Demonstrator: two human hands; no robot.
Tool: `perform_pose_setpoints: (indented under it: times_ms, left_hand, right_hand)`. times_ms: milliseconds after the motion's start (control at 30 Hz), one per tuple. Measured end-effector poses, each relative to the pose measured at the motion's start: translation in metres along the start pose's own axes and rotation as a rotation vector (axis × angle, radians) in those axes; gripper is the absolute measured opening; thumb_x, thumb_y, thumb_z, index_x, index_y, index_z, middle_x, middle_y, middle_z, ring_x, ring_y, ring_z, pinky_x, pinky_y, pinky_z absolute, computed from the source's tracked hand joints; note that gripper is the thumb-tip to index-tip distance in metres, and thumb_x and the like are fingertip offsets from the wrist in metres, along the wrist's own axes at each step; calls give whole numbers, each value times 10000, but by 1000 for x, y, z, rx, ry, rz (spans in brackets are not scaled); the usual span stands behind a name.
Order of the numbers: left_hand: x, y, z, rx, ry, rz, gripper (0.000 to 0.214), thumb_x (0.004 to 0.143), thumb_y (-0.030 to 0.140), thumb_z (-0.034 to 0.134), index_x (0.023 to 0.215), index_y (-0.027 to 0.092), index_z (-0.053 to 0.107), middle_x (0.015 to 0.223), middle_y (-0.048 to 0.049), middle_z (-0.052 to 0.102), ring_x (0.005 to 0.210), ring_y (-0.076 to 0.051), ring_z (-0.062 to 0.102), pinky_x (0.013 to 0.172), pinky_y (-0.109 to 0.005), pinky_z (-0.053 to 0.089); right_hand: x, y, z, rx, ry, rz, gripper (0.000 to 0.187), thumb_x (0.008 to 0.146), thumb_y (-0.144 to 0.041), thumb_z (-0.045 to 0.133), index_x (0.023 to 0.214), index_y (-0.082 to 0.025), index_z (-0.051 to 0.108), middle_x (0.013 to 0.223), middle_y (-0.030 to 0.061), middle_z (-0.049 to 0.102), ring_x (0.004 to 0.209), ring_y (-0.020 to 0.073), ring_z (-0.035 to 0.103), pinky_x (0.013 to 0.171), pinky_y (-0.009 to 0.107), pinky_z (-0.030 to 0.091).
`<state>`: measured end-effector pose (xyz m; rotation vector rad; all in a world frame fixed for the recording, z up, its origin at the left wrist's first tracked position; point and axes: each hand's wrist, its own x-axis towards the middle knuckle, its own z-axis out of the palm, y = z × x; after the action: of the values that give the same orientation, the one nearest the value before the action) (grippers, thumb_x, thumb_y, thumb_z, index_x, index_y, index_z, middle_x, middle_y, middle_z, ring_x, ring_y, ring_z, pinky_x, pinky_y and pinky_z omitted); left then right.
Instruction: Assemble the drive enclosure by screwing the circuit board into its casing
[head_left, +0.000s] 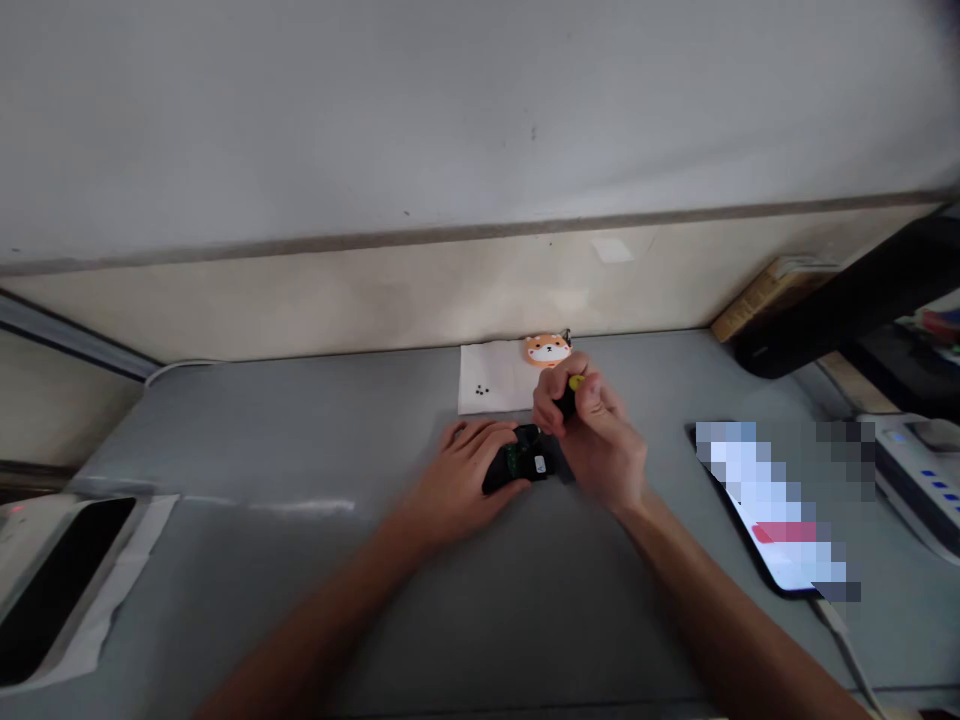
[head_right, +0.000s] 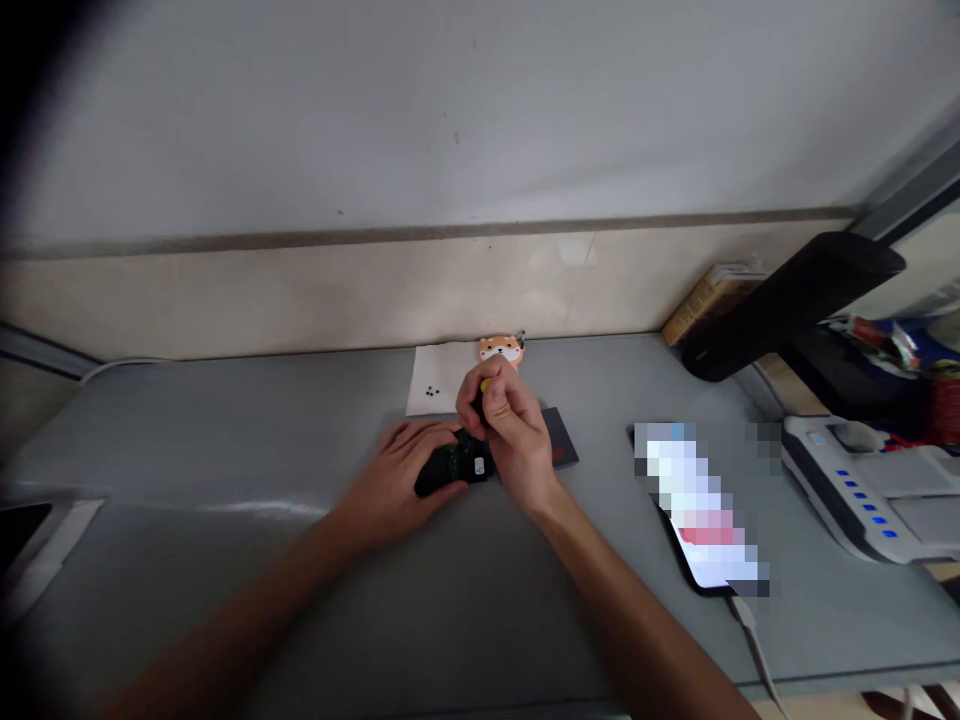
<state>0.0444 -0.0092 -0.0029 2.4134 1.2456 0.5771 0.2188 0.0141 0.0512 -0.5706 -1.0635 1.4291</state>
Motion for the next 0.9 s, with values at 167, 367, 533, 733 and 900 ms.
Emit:
perform_pose_setpoints:
  times_ms: [167,367,533,733,900]
  left_hand:
    - [1,1,0,-15,-4,-10,298,949,387,647,1203,255,564,1271,-59,688,1209,-284,606,1096,-495,410]
    - [0,1,0,-2,1,5,315,947,363,645,1226,247,556,1296,-73,678,1222,-287,602,1088,-494,416]
    - [-1,1,0,14,12,31,397,962,371,607,1326,237,524,1329,-98,660,1256,-297,582,1102,-498,401]
    - [0,1,0,30,18,32,358,951,345,620,1279,227,539,1295,-84,679,1216,-286,601,1082,-479,410]
    - [-1,1,0,37,21,36,287,959,330,611,1221,229,555,1286,-74,685,1216,-276,596,1087,-479,394]
  right_hand:
    - [-1,0,1,-27,-11,-14,406,916,-595,638,774,-230,530,684,-26,404,571,124,337,548,307,300]
    - [-1,0,0,25,-5,3,393,918,-584,634,774,-233,532,673,-29,395,572,129,324,556,312,253]
    - [0,-1,1,-6,-10,16,420,903,-612,637,758,-235,523,648,-32,393,558,130,321,542,310,257]
    - [-1,-2,0,-6,9,-1,404,919,-605,627,775,-240,533,665,-30,403,564,131,340,542,306,315]
    - [-1,0,-2,21,2,-12,382,941,-577,612,786,-233,546,680,-25,408,584,129,345,555,303,305]
